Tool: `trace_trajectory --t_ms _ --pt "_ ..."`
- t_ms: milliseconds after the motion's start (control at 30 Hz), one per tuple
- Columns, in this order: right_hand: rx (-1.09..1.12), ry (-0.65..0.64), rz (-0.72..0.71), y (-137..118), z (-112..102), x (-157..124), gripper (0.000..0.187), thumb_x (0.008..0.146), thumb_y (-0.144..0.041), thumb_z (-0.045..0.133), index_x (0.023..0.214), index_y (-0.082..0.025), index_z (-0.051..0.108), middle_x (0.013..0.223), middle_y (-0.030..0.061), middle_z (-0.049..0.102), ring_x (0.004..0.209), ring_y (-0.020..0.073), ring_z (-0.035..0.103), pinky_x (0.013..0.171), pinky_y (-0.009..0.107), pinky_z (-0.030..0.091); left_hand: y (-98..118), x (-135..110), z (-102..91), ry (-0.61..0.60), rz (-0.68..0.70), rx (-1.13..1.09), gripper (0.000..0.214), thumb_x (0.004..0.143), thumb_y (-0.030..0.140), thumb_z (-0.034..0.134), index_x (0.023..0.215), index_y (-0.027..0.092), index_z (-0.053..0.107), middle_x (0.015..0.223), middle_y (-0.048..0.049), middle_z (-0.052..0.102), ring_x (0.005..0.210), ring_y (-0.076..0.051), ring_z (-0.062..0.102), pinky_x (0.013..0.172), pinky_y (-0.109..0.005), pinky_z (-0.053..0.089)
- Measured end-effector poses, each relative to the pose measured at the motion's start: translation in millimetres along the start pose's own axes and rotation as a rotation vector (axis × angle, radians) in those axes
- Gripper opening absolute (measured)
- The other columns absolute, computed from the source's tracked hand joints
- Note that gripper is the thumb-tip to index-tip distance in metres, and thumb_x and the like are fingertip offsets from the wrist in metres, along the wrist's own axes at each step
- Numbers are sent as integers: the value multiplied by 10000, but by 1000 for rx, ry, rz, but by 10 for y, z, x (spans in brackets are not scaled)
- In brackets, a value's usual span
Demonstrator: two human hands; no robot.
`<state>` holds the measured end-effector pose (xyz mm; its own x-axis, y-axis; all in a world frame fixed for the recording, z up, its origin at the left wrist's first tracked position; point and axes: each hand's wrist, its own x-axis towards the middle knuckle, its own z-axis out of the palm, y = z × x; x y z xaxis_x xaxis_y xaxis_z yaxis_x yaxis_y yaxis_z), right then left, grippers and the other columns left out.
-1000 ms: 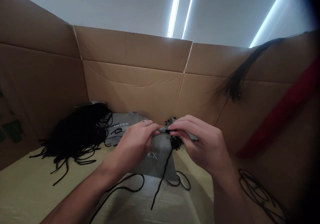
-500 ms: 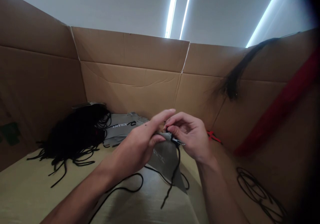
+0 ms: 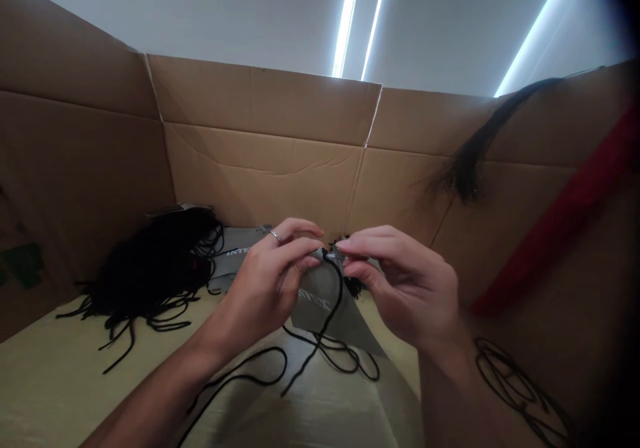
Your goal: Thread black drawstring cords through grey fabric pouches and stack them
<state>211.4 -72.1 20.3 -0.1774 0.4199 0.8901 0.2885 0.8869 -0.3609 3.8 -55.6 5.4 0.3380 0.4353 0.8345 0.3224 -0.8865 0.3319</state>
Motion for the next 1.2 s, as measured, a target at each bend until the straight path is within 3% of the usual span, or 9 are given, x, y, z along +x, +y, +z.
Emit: trace_trajectory --t_ms 133,333,433,567,667,800,900,1067,1200 --pt "-129 24 -86 -72 77 -9 270 972 -70 690 854 -295 783 826 -19 803 731 155 740 698 302 623 -6 -25 31 -41 14 4 230 1042 53 533 1086 175 723 1017 -58 763 944 -175 685 852 -289 519" --pt "-243 22 -97 -67 84 19 255 970 -36 653 868 -248 753 829 -21 804 736 139 744 713 273 619 -29 -37 62 -53 -50 -50 239 1062 93 527 1062 195 743 942 -27 745 862 -155 668 787 -273 488" --pt "-295 -51 -106 -98 17 27 199 975 -99 707 1067 -260 777 1000 27 812 910 181 764 807 322 640 -54 -16 47 -21 -118 -8 221 1064 126 531 1012 188 737 944 -34 736 863 -167 668 786 -291 487" --pt "-350 -277 -198 -89 -31 -15 376 953 -57 671 1229 -290 773 1415 111 666 1189 243 696 860 384 643 -74 2 -7 9 -241 13 220 1062 194 526 948 182 713 903 -35 722 835 -185 650 748 -303 481" --pt "-404 -322 -242 -29 7 -44 484 932 49 550 1218 -270 775 1418 122 648 1190 235 685 871 384 638 -56 9 -29 -5 -315 -99 218 1054 229 530 962 181 721 848 -29 713 811 -192 650 730 -302 496" --pt "-383 -161 -285 7 63 -26 331 985 -15 608 1049 -275 802 1162 77 733 1050 208 705 812 352 626 -47 12 -8 -14 -360 -220 221 1044 243 546 1010 176 753 874 -39 732 833 -204 671 707 -302 499" --pt "-261 -47 -203 -13 42 2 213 1026 -151 661 958 -292 806 1176 65 734 1041 222 698 800 368 609 -98 9 5 38 -334 -122 215 1037 218 556 999 170 762 887 -47 732 840 -205 670 727 -309 483" --pt "192 145 -73 -73 -96 47 334 1093 -406 578 813 -265 696 1032 66 748 1089 282 692 978 479 576 -234 25 1 80 -273 136 232 1024 130 541 896 160 732 830 -35 698 770 -181 621 712 -307 430" --pt "382 312 37 -171 -239 51 359 1055 -455 631 742 -280 634 774 30 623 700 223 626 575 356 520 -324 59 32 127 -242 247 239 1013 101 535 876 156 723 814 -39 683 757 -177 618 709 -295 439"
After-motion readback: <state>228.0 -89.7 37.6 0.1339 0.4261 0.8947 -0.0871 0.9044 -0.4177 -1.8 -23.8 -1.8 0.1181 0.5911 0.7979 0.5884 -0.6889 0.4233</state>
